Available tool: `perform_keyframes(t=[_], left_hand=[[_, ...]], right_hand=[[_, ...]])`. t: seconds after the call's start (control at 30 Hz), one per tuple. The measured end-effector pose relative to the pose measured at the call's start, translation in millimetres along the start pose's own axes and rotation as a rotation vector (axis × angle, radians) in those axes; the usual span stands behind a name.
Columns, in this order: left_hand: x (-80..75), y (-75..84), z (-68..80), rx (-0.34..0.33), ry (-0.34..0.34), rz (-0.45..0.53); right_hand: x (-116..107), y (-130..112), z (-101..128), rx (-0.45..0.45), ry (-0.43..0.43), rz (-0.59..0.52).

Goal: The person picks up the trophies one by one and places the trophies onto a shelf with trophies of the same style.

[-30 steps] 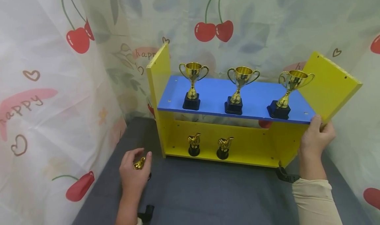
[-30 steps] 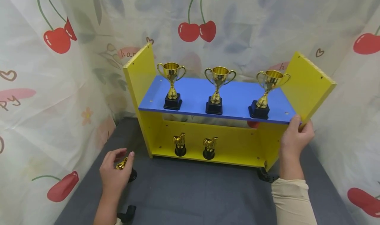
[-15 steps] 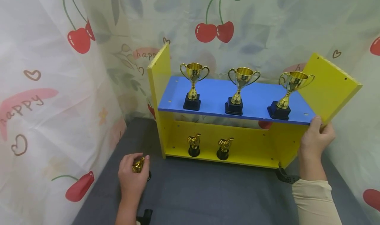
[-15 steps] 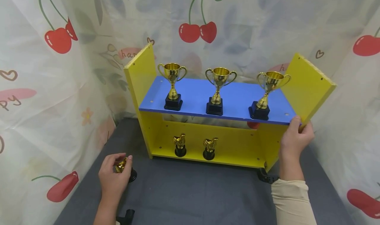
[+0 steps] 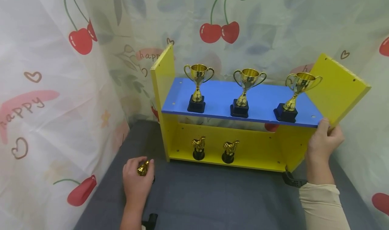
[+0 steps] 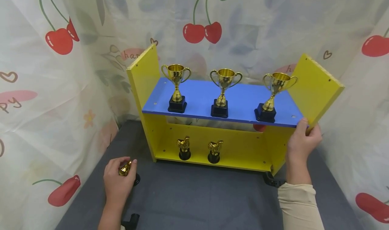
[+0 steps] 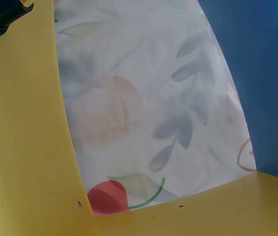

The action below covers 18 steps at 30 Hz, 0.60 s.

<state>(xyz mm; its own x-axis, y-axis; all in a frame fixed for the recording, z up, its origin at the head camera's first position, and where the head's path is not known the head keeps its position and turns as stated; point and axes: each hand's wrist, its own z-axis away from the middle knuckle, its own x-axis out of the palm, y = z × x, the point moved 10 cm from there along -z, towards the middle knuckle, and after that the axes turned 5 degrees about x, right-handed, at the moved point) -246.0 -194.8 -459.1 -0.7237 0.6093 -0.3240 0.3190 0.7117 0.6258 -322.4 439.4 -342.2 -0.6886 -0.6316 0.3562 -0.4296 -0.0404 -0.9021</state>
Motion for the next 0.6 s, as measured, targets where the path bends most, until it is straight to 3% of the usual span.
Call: perform_keyframes(t=[0.33,0.6], left_hand=[[3.1,-6.7,4.3,-0.038,-0.019,-0.021],[3.6,-6.0,6.3,-0.016,-0.015,-0.020]], right_hand=[[0.2,-0.3,2.2,0.022,0.006,0.005],[1.1,0.2,0.0,0.008,-0.004,0.001]])
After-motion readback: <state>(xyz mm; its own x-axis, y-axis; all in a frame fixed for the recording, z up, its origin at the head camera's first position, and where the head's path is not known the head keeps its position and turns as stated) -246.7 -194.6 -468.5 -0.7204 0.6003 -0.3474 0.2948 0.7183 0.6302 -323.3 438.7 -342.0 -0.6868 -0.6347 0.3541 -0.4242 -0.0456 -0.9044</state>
